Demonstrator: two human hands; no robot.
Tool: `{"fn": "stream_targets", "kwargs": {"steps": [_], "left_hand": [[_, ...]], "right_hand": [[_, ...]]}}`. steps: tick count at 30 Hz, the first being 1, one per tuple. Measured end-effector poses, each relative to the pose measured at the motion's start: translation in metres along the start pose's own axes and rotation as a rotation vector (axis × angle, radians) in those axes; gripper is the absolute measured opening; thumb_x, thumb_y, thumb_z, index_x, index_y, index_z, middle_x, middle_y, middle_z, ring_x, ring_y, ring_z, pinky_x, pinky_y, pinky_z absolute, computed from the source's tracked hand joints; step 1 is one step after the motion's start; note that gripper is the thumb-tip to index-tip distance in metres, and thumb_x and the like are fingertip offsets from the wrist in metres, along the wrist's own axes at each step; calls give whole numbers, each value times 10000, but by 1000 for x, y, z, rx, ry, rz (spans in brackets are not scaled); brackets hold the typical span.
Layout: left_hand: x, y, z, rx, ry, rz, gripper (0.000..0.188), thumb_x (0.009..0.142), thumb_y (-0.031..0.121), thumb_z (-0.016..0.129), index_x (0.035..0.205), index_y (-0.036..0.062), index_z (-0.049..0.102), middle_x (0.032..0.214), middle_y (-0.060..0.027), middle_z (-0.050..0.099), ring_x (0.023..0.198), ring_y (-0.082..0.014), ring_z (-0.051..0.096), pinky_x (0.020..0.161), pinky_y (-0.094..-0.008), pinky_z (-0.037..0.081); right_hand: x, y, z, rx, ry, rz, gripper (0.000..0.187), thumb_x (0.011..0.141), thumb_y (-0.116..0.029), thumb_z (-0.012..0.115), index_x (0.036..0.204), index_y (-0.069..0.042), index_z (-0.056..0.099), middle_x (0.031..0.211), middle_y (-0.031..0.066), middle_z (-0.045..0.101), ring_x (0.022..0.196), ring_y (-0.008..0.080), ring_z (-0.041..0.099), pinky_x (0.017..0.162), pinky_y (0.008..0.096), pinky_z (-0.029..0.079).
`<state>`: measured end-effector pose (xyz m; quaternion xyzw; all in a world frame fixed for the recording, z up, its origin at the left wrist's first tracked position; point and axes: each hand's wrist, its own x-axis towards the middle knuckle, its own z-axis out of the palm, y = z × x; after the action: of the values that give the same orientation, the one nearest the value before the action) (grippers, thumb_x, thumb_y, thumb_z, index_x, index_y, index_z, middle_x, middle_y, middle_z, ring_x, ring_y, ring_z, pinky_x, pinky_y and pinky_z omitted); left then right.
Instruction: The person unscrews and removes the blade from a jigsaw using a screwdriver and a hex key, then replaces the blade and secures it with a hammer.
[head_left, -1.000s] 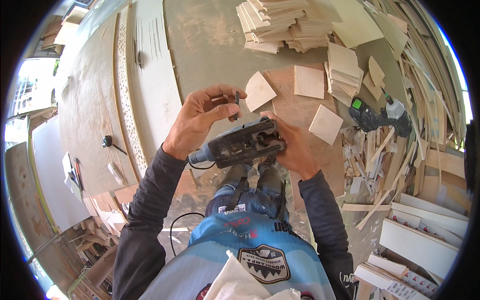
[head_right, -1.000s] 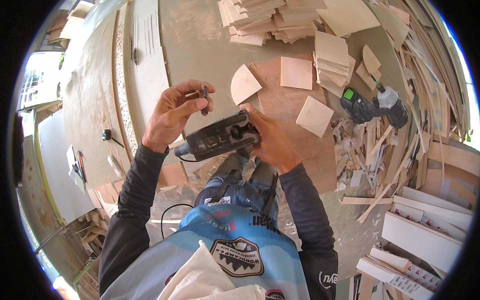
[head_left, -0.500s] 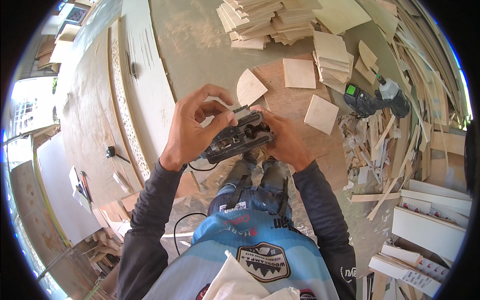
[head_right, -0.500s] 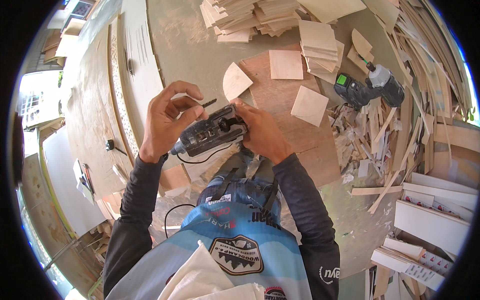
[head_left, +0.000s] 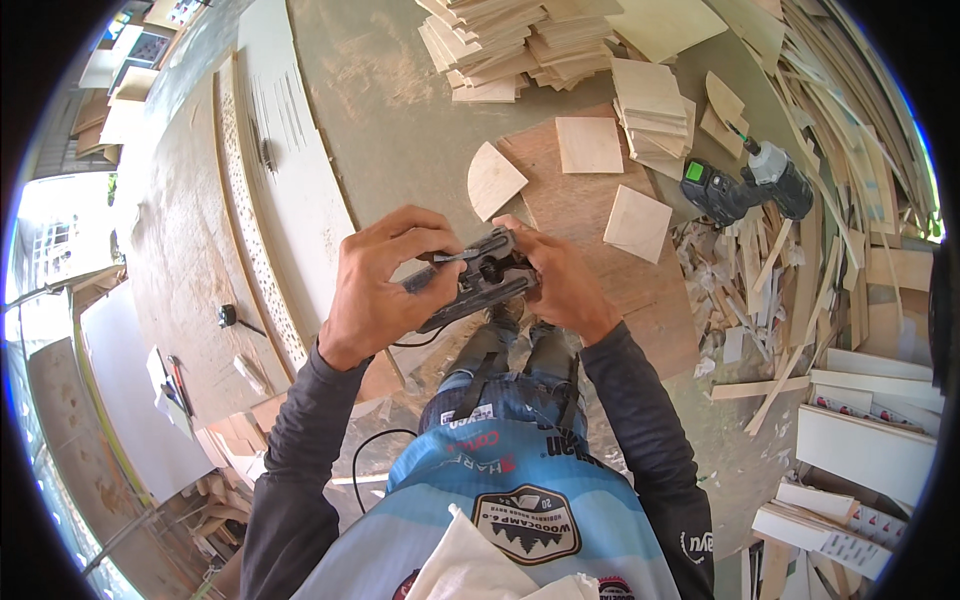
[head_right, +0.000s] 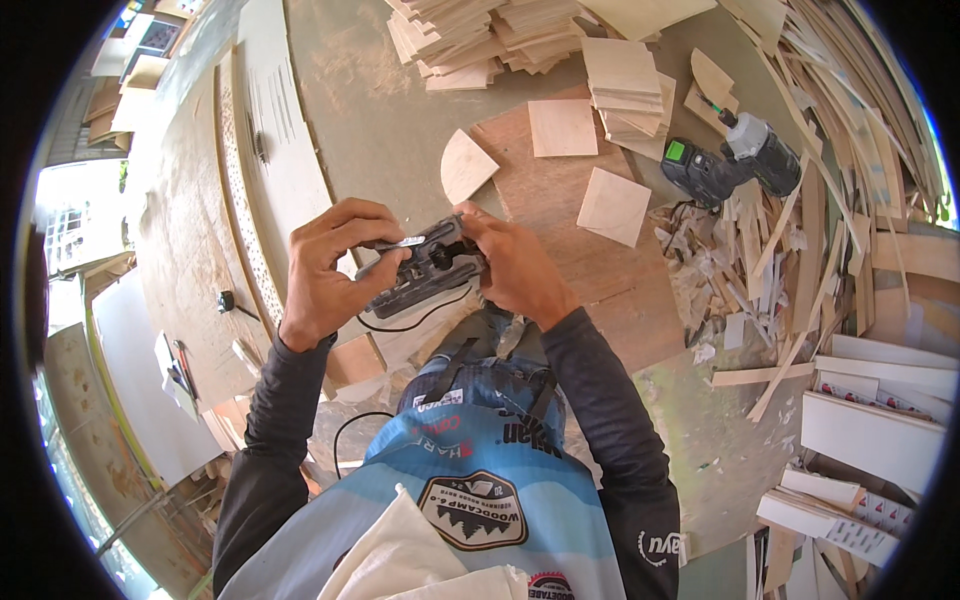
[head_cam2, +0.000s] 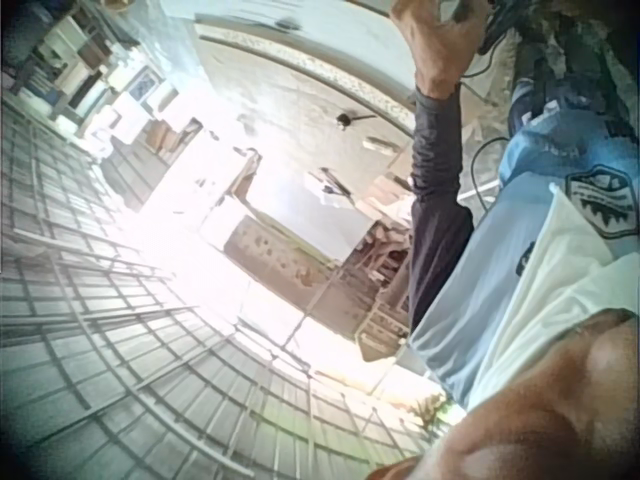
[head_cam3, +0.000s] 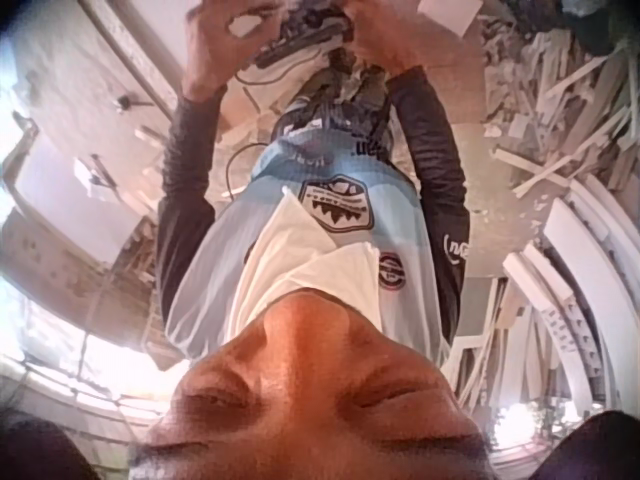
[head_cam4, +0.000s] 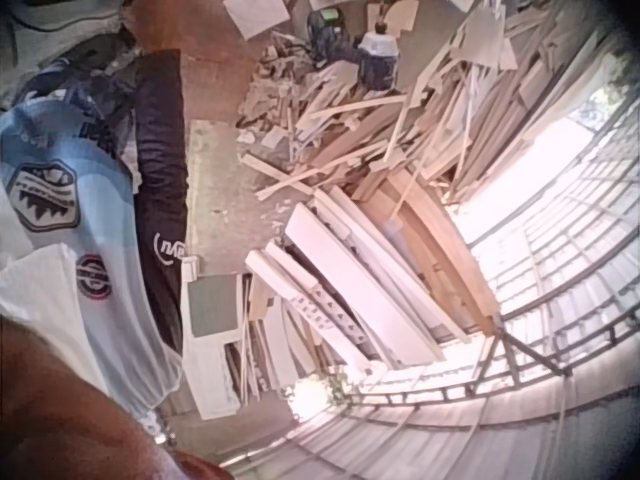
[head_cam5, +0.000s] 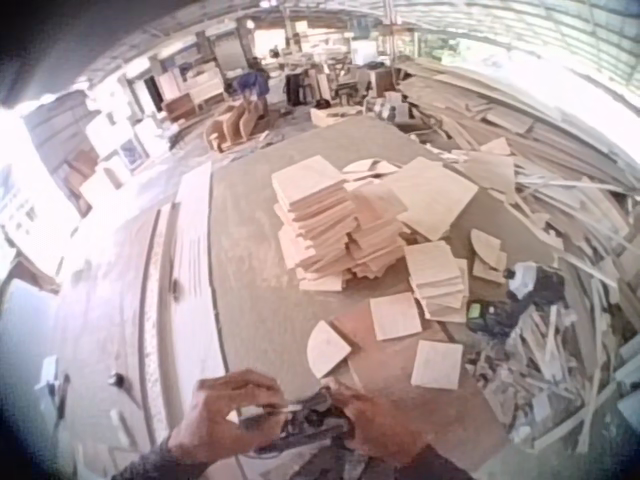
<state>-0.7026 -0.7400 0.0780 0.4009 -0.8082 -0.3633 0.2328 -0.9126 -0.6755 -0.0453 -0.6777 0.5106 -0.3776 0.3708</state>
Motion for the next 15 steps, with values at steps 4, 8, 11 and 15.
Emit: {"fn": "stream_targets", "kwargs": {"steps": [4,8,11,15], "left_hand": [[-4,0,1,13,-36,22,161,797,-3,737,957,1,748,991,-110,706,785,-246,731,716,-335,589],[-9,2,3,58,-62,67,132,849,10,734,980,-8,734,996,-121,700,762,-270,714,684,-361,575],[-13,12,14,98,-31,84,178,845,-16,712,1022,6,709,970,-124,661,747,-290,677,664,-388,552],[-23,12,29,236,-27,136,207,861,-27,707,1066,0,704,981,-142,637,792,-313,661,688,-388,541]], "right_hand": [[-2,2,2,-3,1,-5,749,649,142,713,1362,-4,538,1244,211,662,1110,412,652,885,425,563],[-3,-4,2,-3,25,-17,750,654,107,740,1365,-8,529,1253,215,657,1109,413,649,888,428,560],[-6,-2,4,-4,20,10,790,669,74,762,1406,-40,502,1220,205,676,1103,414,651,875,427,559],[-9,-1,5,11,29,4,798,682,59,768,1418,-49,478,1228,201,673,1094,413,651,876,436,561]]}}
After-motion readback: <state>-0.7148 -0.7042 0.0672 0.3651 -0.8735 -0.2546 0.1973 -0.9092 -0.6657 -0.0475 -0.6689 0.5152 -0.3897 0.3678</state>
